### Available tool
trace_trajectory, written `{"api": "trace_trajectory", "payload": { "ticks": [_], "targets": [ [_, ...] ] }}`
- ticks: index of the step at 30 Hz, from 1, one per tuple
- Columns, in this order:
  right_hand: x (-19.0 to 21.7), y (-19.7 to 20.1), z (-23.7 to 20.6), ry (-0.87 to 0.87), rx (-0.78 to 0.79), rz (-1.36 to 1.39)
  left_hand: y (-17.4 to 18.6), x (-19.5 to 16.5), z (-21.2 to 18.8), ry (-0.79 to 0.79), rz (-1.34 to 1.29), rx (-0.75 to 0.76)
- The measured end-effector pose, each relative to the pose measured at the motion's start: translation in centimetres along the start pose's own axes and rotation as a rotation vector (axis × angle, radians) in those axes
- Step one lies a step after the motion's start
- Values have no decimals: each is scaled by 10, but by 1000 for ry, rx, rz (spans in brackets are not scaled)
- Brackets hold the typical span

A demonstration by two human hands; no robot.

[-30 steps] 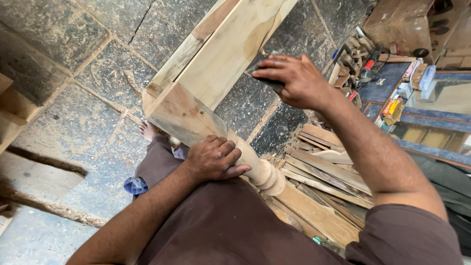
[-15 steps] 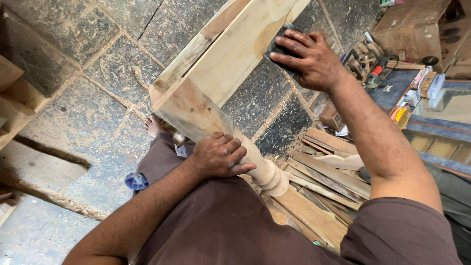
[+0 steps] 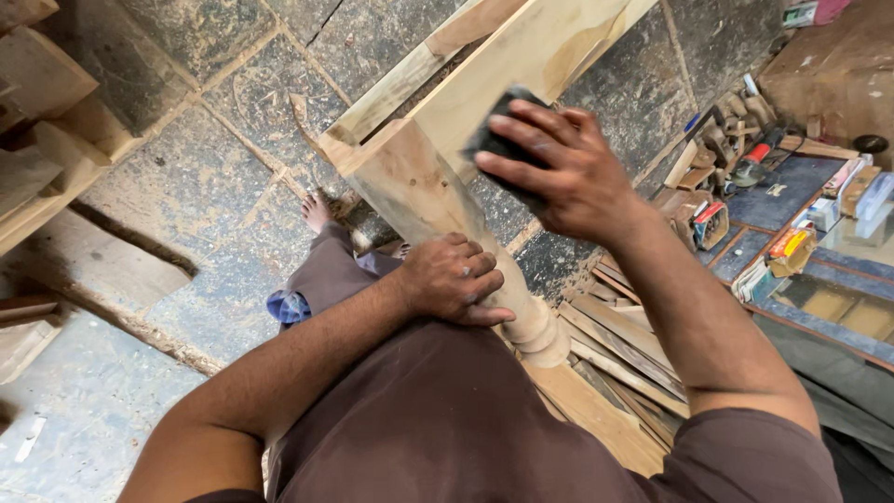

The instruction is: The person retrieves a sanding block and a container of paste, then applies the paste to the block. They proceed to sand a wooden furniture frame, focusing on the legs and rails.

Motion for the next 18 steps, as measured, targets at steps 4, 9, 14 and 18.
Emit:
{"api": "trace_trajectory", "payload": {
  "ticks": [4, 9, 14, 18],
  "targets": [
    [20, -10, 44, 22, 76, -139, 1, 0, -1, -5, -24, -4],
    [44, -19, 44, -130, 154, -50, 7, 3, -7, -9, -63, -84],
    [15, -9, 18, -320, 270, 35, 3, 5, -8, -25, -91, -40],
    [-33, 6, 54, -549, 213, 233, -5, 5, -6, -25, -104, -13]
  ]
}}
Point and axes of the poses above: each hand's wrist, its own z-axis towards the middle knuckle, its own y-axis out of the back of the hand, x = y × z, the point moved 9 cm from there along z, towards the middle knuckle, and after that the axes turned 14 degrees about x, right-handed, at the moved point
